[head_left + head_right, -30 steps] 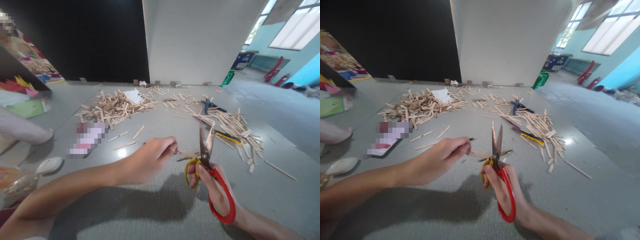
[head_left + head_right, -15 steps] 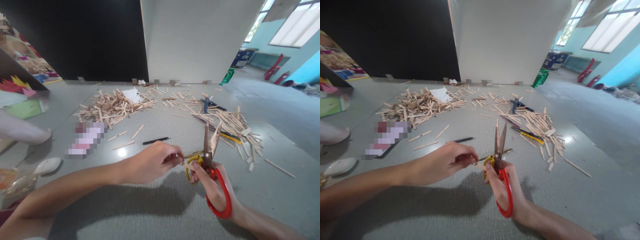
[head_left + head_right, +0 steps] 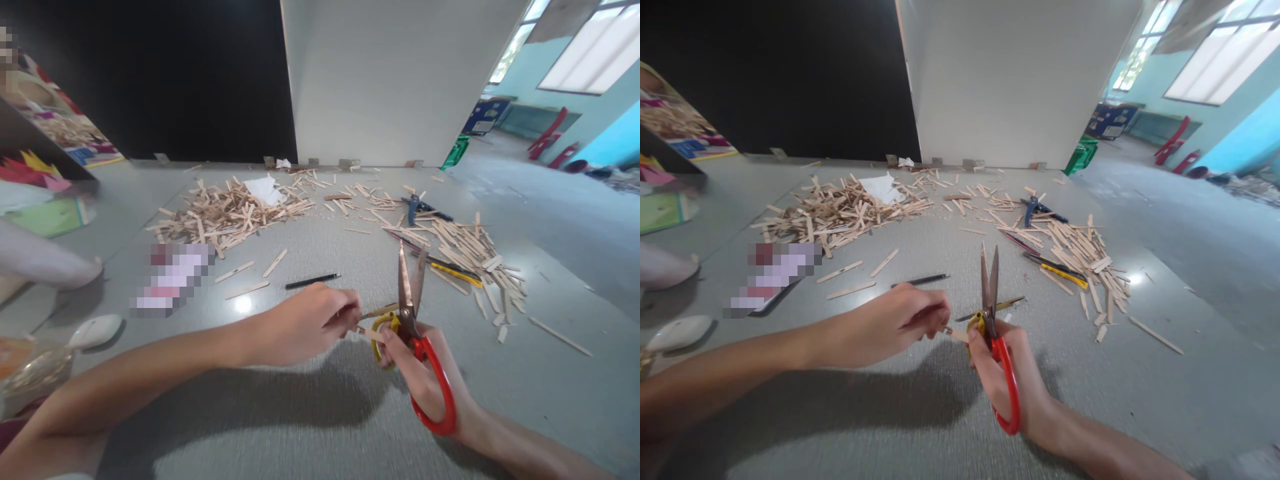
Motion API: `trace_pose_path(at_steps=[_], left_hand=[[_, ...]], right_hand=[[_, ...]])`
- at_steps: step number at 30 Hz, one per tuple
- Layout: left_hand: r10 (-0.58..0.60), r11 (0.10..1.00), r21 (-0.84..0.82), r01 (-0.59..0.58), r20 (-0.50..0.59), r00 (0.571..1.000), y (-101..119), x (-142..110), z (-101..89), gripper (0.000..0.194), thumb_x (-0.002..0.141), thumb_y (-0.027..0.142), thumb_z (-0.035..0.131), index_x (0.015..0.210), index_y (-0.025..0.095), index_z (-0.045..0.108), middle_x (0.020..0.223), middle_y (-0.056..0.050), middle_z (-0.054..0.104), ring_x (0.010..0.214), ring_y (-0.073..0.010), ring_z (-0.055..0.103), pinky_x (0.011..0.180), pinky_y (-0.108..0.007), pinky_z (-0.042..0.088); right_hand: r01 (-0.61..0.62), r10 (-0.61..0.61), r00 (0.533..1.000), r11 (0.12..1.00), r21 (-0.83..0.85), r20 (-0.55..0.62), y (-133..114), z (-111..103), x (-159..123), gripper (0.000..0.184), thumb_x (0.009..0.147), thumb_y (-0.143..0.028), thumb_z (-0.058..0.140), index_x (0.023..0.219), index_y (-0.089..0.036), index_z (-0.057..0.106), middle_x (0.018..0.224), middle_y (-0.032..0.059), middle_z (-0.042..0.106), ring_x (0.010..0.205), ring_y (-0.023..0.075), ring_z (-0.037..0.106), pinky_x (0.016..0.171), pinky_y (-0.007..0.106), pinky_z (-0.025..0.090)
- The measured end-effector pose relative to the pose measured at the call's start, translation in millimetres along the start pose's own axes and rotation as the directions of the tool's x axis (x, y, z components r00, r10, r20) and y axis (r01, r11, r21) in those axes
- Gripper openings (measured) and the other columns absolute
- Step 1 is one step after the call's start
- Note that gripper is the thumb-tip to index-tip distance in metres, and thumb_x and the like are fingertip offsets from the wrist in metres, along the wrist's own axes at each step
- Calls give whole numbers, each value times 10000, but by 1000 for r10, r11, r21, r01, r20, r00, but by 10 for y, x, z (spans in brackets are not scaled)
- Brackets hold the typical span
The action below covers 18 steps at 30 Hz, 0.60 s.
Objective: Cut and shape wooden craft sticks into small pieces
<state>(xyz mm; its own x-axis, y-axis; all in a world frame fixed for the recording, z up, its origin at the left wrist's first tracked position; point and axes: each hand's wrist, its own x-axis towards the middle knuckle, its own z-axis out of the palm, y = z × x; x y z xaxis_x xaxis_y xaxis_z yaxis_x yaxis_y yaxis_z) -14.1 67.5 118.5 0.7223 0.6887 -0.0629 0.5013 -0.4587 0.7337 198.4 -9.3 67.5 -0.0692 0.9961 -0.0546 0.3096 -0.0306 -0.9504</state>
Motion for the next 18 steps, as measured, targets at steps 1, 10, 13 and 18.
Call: trace_pose_path(at_steps=[1,10,13,18], left_hand=[[0,1000,4,0,-4,1000,-8,3,0,334,1079,254,486,759,204,566,636,42,549,563,-126,445,605,-269,333],[7,999,-34,-6,46,999,-86,26,-7,325,1077,300,567,809,178,705,677,28,577,614,-127,461,619,-241,356],[-3,996,-90,9,66,998,-44,23,-32,332,1077,302,561,805,173,701,653,38,557,594,-118,433,608,-236,352],[-15,992,-125,26,92,996,-12,23,-46,214,997,205,605,838,169,744,672,11,641,611,-123,520,613,-225,390]], right_hand=[[0,0,1000,1000,1,1,-8,0,3,617,969,-819,541,723,-254,562,663,42,590,594,192,532,505,302,419],[-60,60,998,998,-31,5,-73,23,39,591,939,-782,579,691,-250,505,638,24,521,606,178,470,499,297,390],[-55,55,998,998,-17,3,-53,16,36,582,945,-772,585,702,-249,510,645,19,520,616,177,465,515,302,382],[-48,48,999,999,5,8,0,4,23,559,967,-734,603,708,-244,534,649,13,533,606,169,459,522,306,367]])
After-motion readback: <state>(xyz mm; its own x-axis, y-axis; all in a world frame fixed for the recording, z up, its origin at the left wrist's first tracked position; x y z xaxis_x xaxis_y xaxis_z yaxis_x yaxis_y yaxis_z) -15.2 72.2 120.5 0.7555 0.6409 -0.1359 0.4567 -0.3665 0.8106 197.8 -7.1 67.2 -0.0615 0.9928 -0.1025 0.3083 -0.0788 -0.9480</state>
